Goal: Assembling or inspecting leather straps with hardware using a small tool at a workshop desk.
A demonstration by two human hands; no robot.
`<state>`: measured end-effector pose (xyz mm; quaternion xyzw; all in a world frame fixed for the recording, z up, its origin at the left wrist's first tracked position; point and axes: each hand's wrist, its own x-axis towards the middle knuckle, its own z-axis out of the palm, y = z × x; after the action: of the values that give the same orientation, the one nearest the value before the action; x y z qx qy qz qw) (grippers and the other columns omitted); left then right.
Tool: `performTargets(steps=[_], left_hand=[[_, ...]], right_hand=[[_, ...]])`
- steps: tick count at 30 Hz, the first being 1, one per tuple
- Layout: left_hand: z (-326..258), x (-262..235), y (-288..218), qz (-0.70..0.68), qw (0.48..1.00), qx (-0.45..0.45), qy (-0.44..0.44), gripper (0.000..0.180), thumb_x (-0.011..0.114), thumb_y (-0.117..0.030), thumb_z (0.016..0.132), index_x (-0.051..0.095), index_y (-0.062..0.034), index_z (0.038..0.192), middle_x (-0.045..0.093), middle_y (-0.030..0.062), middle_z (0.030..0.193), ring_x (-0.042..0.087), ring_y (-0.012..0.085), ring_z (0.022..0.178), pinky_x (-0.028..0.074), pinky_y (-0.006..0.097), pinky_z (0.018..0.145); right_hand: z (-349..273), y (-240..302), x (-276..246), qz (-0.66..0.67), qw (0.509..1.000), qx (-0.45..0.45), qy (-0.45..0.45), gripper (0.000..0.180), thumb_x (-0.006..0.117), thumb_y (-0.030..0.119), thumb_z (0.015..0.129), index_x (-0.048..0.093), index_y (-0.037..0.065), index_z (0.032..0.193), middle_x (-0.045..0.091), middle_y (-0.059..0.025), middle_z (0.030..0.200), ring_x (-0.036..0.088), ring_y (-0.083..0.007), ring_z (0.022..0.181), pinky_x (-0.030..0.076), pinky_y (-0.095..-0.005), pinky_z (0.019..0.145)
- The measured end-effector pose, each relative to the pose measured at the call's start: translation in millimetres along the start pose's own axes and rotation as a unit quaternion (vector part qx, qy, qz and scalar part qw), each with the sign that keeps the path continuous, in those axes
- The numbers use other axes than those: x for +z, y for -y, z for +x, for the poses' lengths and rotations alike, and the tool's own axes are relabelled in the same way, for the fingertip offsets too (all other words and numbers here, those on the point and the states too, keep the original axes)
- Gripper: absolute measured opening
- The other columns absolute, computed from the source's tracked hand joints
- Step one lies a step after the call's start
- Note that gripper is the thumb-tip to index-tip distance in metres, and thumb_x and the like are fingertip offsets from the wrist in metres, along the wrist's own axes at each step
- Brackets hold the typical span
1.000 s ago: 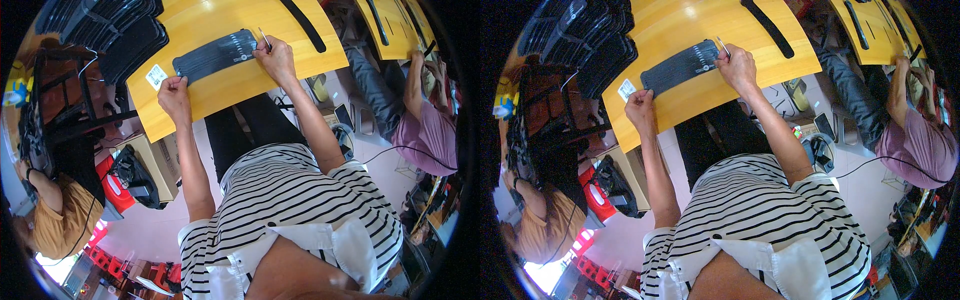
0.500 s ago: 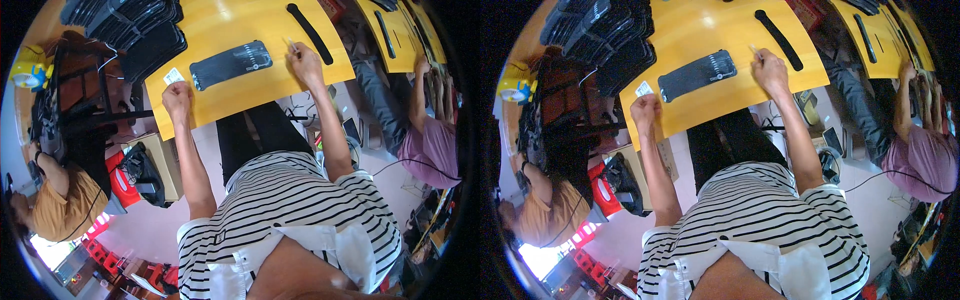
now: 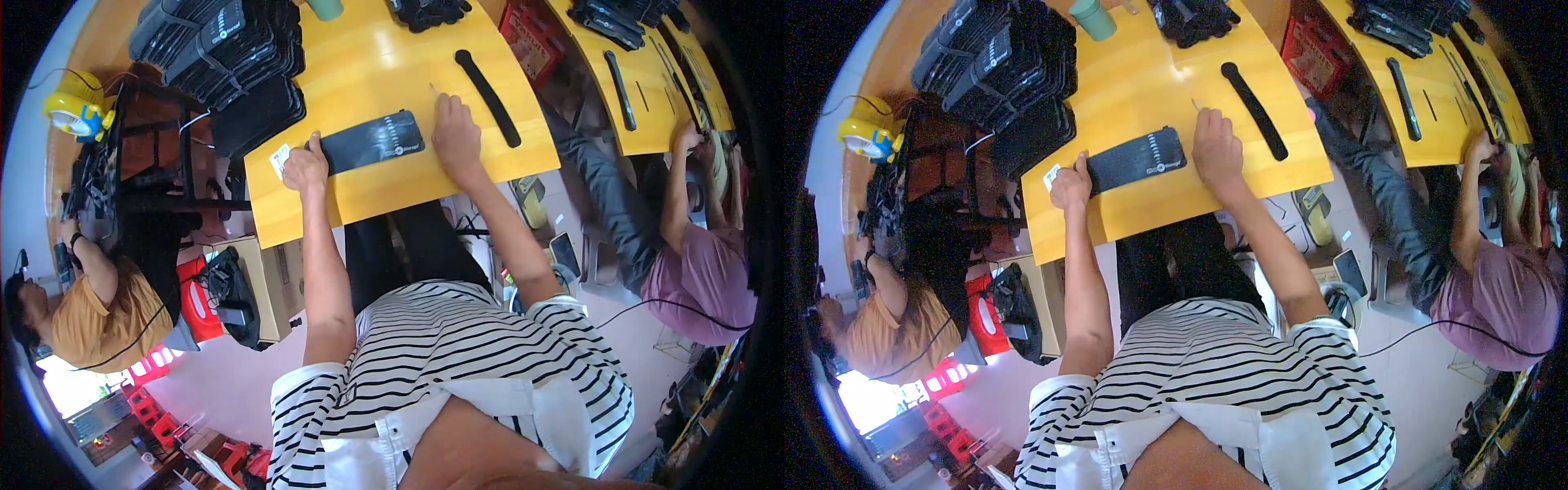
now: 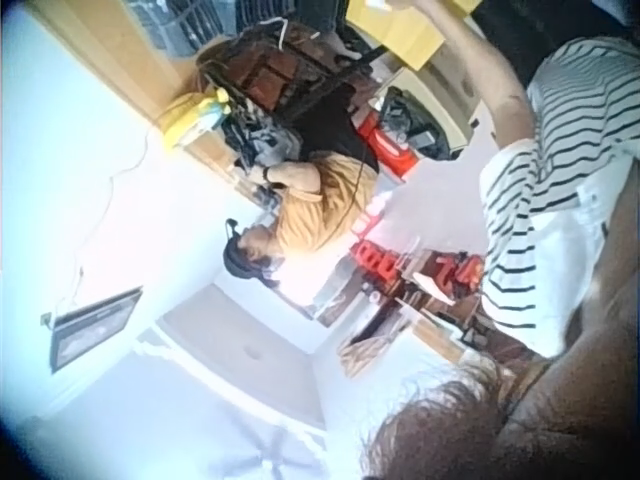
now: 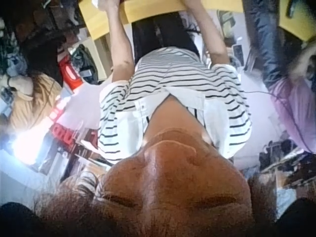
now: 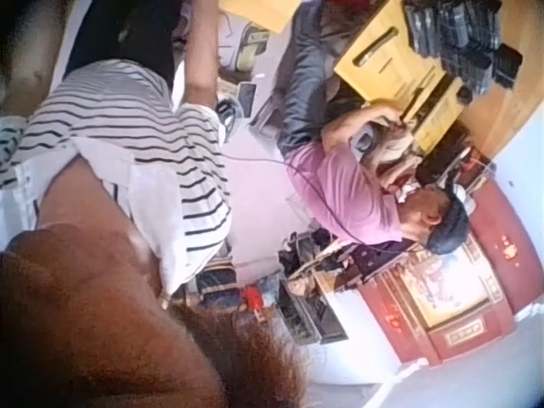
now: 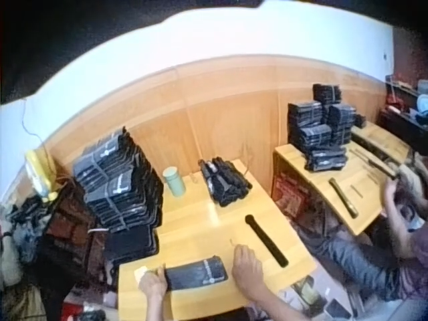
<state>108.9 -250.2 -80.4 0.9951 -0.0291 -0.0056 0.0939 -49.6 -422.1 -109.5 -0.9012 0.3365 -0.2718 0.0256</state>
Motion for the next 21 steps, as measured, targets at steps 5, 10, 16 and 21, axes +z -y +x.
performTargets(steps=[5, 10, 16, 21], left_hand=[[-10.4, 11.1, -2.5, -0.017, 0.997, 0.029, -0.072, 0.048, 0.049, -0.046, 0.084, 0.067, -0.0007, 0.081, 0.063, 0.0223, 0.077, 0.062, 0.0358, 0.075, 0.047, 0.043, 0.070], [-16.8, 10.2, 3.6, -0.142, 0.973, 0.095, -0.154, 0.040, 0.047, -0.034, 0.088, 0.066, -0.0002, 0.079, 0.061, 0.0255, 0.075, 0.060, 0.0402, 0.071, 0.047, 0.045, 0.063], [-70.0, -66.8, -26.1, -0.230, 0.903, 0.315, -0.180, 0.029, 0.051, -0.015, 0.087, 0.052, 0.0006, 0.063, 0.051, 0.0216, 0.058, 0.053, 0.0386, 0.054, 0.039, 0.042, 0.048], [-74.7, -84.1, 47.4, -0.299, 0.876, 0.241, -0.292, 0.031, 0.046, -0.017, 0.090, 0.052, 0.0032, 0.067, 0.051, 0.0123, 0.055, 0.047, 0.0187, 0.048, 0.038, 0.032, 0.048]], right_hand=[[0.6, 0.7, -3.7, 0.022, 1.000, 0.015, 0.010, 0.017, 0.051, 0.004, 0.074, 0.045, 0.006, 0.090, 0.047, -0.0070, 0.082, 0.055, -0.0226, 0.076, 0.050, -0.0335, 0.051], [6.6, 5.7, -2.4, -0.007, 1.000, -0.004, -0.008, 0.016, 0.053, 0.006, 0.073, 0.047, 0.004, 0.087, 0.046, -0.0064, 0.081, 0.054, -0.0188, 0.073, 0.051, -0.0263, 0.051], [2.5, -2.2, -6.4, 0.009, 1.000, 0.000, -0.025, 0.015, 0.050, 0.006, 0.076, 0.047, 0.003, 0.091, 0.048, -0.0075, 0.082, 0.055, -0.0207, 0.075, 0.051, -0.0287, 0.051], [-1.8, -2.6, -4.0, 0.026, 0.999, 0.023, -0.010, 0.021, 0.049, 0.004, 0.076, 0.048, 0.003, 0.097, 0.048, -0.0088, 0.083, 0.054, -0.0250, 0.076, 0.051, -0.0344, 0.055]])
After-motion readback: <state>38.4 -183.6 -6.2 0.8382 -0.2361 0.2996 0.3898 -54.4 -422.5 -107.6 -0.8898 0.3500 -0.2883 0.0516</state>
